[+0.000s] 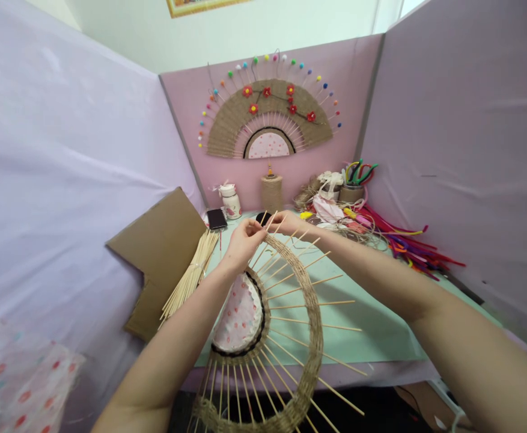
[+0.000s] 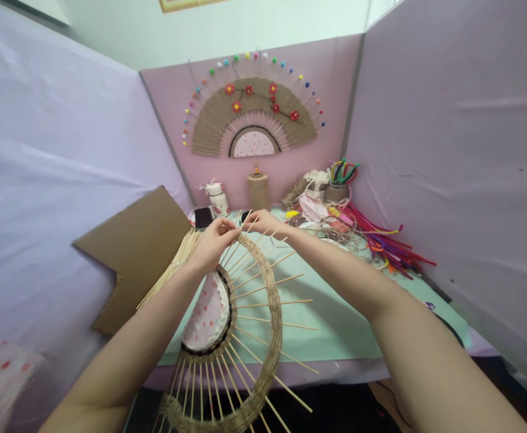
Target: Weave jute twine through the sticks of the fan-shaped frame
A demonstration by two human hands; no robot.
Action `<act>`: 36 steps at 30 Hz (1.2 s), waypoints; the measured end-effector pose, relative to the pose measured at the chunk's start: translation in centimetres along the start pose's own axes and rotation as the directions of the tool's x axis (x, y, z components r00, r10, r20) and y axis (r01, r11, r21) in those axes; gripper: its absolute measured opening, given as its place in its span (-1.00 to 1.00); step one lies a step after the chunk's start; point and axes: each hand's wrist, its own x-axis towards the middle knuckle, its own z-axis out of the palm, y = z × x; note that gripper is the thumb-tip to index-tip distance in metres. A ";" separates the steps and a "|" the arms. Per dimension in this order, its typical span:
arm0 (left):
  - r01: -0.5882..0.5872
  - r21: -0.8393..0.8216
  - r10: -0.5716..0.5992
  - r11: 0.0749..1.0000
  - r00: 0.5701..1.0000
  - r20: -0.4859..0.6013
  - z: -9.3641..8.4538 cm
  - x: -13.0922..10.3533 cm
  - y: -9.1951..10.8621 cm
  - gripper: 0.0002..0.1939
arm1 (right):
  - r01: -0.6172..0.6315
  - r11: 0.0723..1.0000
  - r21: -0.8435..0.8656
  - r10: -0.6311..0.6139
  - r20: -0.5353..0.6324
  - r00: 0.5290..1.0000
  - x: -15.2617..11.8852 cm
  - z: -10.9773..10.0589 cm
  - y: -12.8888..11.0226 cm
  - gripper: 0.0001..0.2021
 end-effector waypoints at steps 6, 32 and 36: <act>0.067 -0.121 -0.060 0.990 0.997 0.056 0.0 0.3 -0.2 -0.53 | 0.050 0.999 0.011 -0.050 -0.024 0.998 1.8 1.1 0.3 -0.70; 0.419 -0.392 -0.369 0.819 0.908 0.199 -1.3 0.5 -0.4 -0.62 | 0.290 0.946 -0.147 -0.255 0.215 0.943 3.0 -4.4 -6.2 -0.71; 0.446 -0.377 -0.414 0.812 0.895 0.169 -1.4 0.6 -0.6 -0.65 | 0.293 0.940 -0.175 -0.235 0.292 0.927 -0.1 -5.0 -7.5 -0.71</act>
